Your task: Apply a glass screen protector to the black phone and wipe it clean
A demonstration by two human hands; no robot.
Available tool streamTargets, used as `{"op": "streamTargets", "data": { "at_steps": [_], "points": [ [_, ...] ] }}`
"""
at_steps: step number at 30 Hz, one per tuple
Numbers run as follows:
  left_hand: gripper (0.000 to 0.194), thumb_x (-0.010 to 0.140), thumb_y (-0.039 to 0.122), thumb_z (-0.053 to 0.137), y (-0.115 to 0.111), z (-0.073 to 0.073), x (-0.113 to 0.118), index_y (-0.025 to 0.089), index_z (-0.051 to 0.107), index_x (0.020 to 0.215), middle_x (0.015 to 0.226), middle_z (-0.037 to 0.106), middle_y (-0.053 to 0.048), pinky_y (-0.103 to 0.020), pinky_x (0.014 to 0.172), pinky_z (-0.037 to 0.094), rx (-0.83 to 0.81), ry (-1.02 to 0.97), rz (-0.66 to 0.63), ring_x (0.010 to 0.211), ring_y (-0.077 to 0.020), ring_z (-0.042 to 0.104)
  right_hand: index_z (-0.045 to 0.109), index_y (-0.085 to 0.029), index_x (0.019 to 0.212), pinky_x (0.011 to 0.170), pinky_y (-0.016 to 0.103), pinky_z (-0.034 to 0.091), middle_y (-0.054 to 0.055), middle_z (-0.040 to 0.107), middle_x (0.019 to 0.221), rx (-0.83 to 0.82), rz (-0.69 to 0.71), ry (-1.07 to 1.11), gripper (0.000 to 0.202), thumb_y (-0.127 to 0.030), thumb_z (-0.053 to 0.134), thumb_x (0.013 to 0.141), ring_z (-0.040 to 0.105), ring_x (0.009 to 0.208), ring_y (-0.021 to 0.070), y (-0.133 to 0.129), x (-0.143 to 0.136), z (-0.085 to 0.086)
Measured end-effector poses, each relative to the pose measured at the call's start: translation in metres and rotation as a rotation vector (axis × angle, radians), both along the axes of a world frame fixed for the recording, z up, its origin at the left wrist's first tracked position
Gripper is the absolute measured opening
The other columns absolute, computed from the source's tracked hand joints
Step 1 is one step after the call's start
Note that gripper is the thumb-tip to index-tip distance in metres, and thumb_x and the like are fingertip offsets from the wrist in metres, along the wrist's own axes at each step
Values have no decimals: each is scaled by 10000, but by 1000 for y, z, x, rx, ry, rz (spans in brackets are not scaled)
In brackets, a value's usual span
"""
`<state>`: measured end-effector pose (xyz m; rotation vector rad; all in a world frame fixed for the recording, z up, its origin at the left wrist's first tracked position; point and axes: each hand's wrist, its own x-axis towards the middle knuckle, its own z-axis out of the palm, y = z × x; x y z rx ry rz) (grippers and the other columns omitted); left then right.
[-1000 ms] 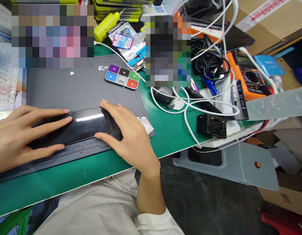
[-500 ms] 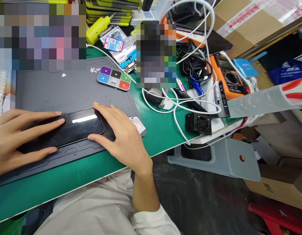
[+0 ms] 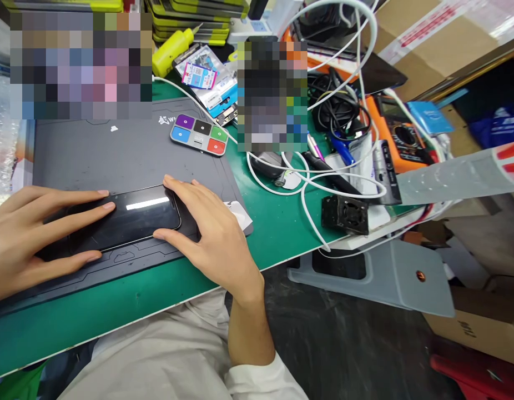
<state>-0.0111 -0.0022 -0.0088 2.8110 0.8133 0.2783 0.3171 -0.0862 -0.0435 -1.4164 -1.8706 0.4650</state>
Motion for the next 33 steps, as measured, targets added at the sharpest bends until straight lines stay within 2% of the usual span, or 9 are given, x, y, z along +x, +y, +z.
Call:
{"op": "streamTargets", "data": {
  "at_steps": [6,12,16,19,24,33],
  "points": [
    [600,1177,633,599,-4,1,3,480,545,1755,1654,711,-67,-652,1218,636,-68,-50,23,1375,-394,719,610,-390,1721,1416,579,527,16,763,1663,6,-7,5,690,-424,872,1083,713,1577,309,0,1,-2],
    [592,1195,630,558,-5,0,5,433,533,1753,1647,681,-117,-647,1202,629,-36,-44,3,1375,-397,716,626,-393,1710,1417,612,519,19,763,1663,6,-13,5,716,-389,912,1053,702,1587,324,-2,1,-6],
    [599,1194,649,547,-6,0,6,443,510,1755,1624,681,-108,-620,1222,618,-47,-47,24,1391,-391,709,647,-387,1692,1410,629,527,27,780,1639,10,-12,18,687,-392,907,1056,715,1571,331,-2,1,-5],
    [642,1184,673,561,-8,1,7,451,467,1780,1589,702,-95,-588,1214,630,-79,-65,57,1370,-378,720,662,-383,1679,1406,637,532,33,788,1626,9,-15,16,660,-391,898,1063,723,1562,334,-2,1,-4],
    [723,1188,697,532,-8,2,7,413,370,1833,1498,712,-139,-618,1162,659,-70,-57,56,1346,-388,722,669,-385,1677,1411,650,523,35,788,1626,1,-19,17,653,-386,894,1064,728,1555,345,-3,0,-3],
    [686,1161,733,584,-7,2,5,428,474,1765,1419,737,-103,-569,1130,666,-88,-74,58,1274,-365,738,670,-400,1679,1412,655,519,23,792,1621,2,-33,17,680,-365,916,1046,711,1573,352,-5,0,-4]
  ]
}}
